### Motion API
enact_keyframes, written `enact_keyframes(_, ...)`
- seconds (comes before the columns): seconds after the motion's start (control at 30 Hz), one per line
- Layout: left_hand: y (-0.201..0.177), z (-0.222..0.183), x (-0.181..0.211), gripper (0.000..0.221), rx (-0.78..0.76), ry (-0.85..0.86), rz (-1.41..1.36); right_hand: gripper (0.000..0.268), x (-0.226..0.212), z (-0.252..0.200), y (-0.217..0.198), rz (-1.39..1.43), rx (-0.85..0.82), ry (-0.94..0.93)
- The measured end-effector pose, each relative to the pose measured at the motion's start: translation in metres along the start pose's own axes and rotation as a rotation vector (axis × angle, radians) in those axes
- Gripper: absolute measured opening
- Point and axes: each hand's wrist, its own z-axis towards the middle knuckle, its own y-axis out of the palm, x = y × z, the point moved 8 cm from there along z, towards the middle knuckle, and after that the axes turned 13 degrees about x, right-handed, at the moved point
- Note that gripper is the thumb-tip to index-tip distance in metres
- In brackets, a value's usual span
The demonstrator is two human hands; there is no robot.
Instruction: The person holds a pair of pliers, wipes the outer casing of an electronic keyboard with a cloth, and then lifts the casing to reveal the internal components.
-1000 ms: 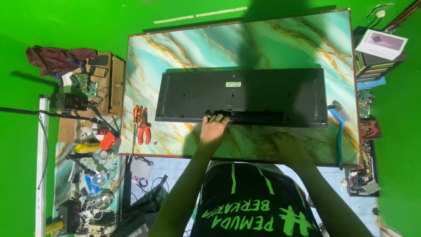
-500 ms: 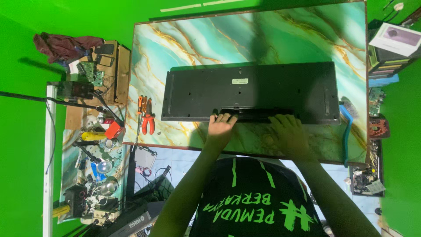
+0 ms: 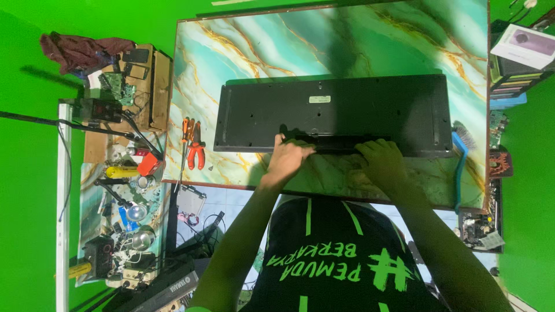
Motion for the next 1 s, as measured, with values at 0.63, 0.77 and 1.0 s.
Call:
enact_keyframes(0.63, -0.103, -0.025, 0.027, 0.028, 0.665, 0.219, -0.103, 0.031, -0.005, 0.025, -0.045, -0.048, 0.177, -0.019)
enact_keyframes(0.77, -0.117, -0.032, 0.03, 0.042, 0.77, 0.201, -0.046, 0.026, -0.009, 0.031, -0.062, 0.03, 0.228, -0.012)
enact_keyframes(1.0, -0.146, -0.034, 0.0, 0.033, 0.909, 0.075, -0.045, 0.024, -0.017, 0.06, -0.106, 0.055, 0.333, -0.075)
